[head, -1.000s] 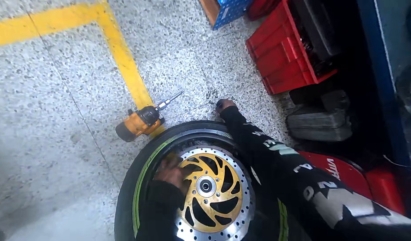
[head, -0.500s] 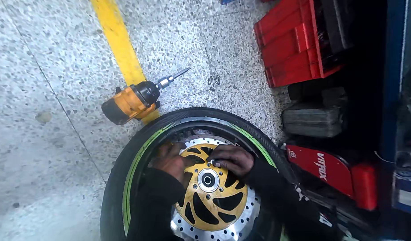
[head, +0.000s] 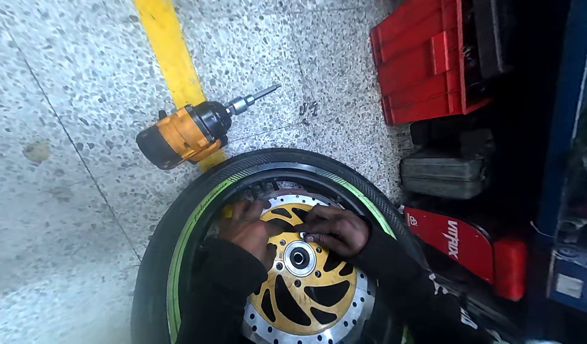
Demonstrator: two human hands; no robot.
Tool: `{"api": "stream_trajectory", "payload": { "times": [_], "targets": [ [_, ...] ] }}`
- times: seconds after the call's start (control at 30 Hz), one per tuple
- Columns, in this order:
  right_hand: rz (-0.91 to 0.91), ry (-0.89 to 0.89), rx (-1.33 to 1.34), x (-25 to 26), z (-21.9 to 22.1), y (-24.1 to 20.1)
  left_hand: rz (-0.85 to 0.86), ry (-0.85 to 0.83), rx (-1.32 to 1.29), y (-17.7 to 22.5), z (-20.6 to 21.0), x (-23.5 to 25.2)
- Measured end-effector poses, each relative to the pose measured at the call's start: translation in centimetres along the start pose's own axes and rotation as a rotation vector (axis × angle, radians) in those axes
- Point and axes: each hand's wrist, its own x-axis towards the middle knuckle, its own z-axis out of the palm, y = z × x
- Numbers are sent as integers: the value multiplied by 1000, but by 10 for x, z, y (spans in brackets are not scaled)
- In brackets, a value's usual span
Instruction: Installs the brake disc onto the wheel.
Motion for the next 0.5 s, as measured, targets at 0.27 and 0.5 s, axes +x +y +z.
{"api": "stream_trajectory", "payload": {
  "times": [0.27, 0.5],
  "targets": [
    [-14, 105, -87, 0, 5, -4, -13, -10, 7, 1, 0, 0],
    [-11, 134, -9, 2, 8, -3, -4, -6, -3, 1, -2, -1]
  ]
}}
